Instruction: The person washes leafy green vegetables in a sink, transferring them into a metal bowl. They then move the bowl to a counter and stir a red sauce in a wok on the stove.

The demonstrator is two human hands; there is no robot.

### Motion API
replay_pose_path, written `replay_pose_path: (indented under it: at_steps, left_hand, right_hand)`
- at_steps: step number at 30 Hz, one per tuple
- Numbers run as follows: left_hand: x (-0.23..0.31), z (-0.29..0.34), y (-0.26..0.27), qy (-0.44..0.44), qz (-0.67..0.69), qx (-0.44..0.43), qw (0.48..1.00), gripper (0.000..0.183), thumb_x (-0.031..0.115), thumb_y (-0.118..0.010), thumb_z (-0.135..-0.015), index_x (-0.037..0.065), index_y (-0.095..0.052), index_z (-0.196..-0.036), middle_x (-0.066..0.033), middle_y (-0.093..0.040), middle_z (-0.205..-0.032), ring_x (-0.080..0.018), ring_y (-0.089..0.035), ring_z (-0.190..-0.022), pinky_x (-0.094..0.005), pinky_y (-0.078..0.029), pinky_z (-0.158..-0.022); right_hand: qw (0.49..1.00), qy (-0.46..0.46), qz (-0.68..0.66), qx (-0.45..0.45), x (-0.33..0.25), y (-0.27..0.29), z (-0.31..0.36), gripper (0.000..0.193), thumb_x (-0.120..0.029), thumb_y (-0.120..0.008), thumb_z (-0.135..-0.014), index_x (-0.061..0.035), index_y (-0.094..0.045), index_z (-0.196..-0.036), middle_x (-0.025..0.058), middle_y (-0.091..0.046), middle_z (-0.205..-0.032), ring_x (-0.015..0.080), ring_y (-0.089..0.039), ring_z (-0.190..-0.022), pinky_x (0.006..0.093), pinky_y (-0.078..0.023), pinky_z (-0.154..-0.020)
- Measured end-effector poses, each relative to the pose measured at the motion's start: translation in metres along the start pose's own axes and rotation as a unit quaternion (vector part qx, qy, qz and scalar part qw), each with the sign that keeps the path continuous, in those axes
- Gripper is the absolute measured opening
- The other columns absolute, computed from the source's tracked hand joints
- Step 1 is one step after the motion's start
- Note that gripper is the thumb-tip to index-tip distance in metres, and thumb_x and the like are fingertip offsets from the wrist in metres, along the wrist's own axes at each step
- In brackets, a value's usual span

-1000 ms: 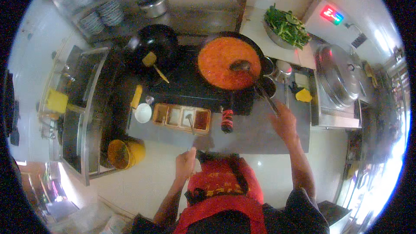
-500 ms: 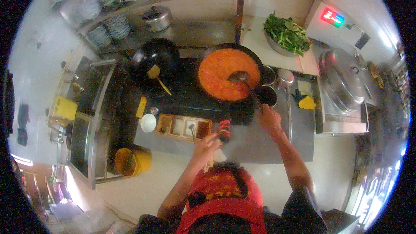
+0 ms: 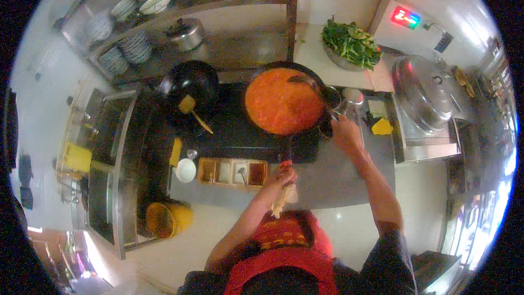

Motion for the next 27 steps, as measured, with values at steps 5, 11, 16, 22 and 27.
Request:
replay_pose_path:
  at_steps: [5, 11, 16, 22, 27]
  left_hand:
    - [0.000, -0.004, 0.004, 0.025, -0.068, 0.036, 0.997, 0.035, 0.045, -0.069, -0.091, 0.010, -0.067, -0.093, 0.0018, -0.061, -0.087, -0.0084, -0.054, -0.077, -0.0241, -0.043, -0.068]
    - [-0.001, -0.016, 0.015, 0.036, -0.117, 0.003, 0.993, 0.036, 0.045, -0.063, -0.093, 0.010, -0.063, -0.084, 0.0046, -0.057, -0.074, -0.0059, -0.051, -0.067, -0.0268, -0.041, -0.059]
    - [-0.015, -0.021, 0.023, 0.004, -0.093, -0.024, 0.995, 0.037, 0.046, -0.062, -0.093, 0.010, -0.064, -0.083, 0.0037, -0.057, -0.074, -0.0070, -0.052, -0.066, -0.0268, -0.041, -0.059]
    - [-0.031, -0.027, 0.033, 0.000, -0.141, -0.016, 0.990, 0.039, 0.045, -0.061, -0.094, 0.008, -0.065, -0.084, 0.0031, -0.059, -0.077, -0.0087, -0.054, -0.074, -0.0275, -0.042, -0.066]
    - [-0.029, -0.030, 0.033, -0.013, -0.110, -0.055, 0.992, 0.043, 0.047, -0.060, -0.094, 0.005, -0.064, -0.084, 0.0021, -0.059, -0.079, -0.0114, -0.052, -0.075, -0.0304, -0.043, -0.069]
  right_hand:
    - [0.997, 0.056, 0.057, 0.016, -0.010, -0.022, -0.028, 0.032, -0.026, -0.054, -0.097, 0.0059, -0.057, -0.099, 0.0326, -0.064, -0.088, 0.0522, -0.061, -0.086, 0.0577, -0.048, -0.073]
    - [0.997, 0.019, 0.051, 0.048, -0.019, -0.045, -0.055, 0.033, -0.026, -0.052, -0.098, 0.0066, -0.056, -0.096, 0.0345, -0.062, -0.084, 0.0520, -0.062, -0.083, 0.0585, -0.049, -0.073]
    - [0.997, 0.008, 0.061, 0.046, -0.012, -0.057, -0.064, 0.033, -0.025, -0.051, -0.098, 0.0069, -0.056, -0.093, 0.0342, -0.062, -0.081, 0.0526, -0.062, -0.081, 0.0589, -0.049, -0.071]
    - [0.970, 0.135, 0.197, -0.051, 0.008, -0.079, -0.064, 0.020, -0.017, -0.060, -0.087, 0.0003, -0.065, -0.078, 0.0240, -0.068, -0.077, 0.0382, -0.070, -0.075, 0.0470, -0.058, -0.065]
    - [0.968, 0.080, 0.025, -0.234, 0.028, -0.090, -0.071, 0.042, -0.027, -0.042, -0.102, 0.0038, -0.059, -0.079, 0.0152, -0.057, -0.062, 0.0255, -0.055, -0.046, 0.0419, -0.043, -0.040]
Point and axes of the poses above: each hand's wrist, its own z-axis away from the middle knuckle, its own y-axis out of the back of the hand, x = y × z, the point moved 1 cm from there along -z, towards the middle knuckle
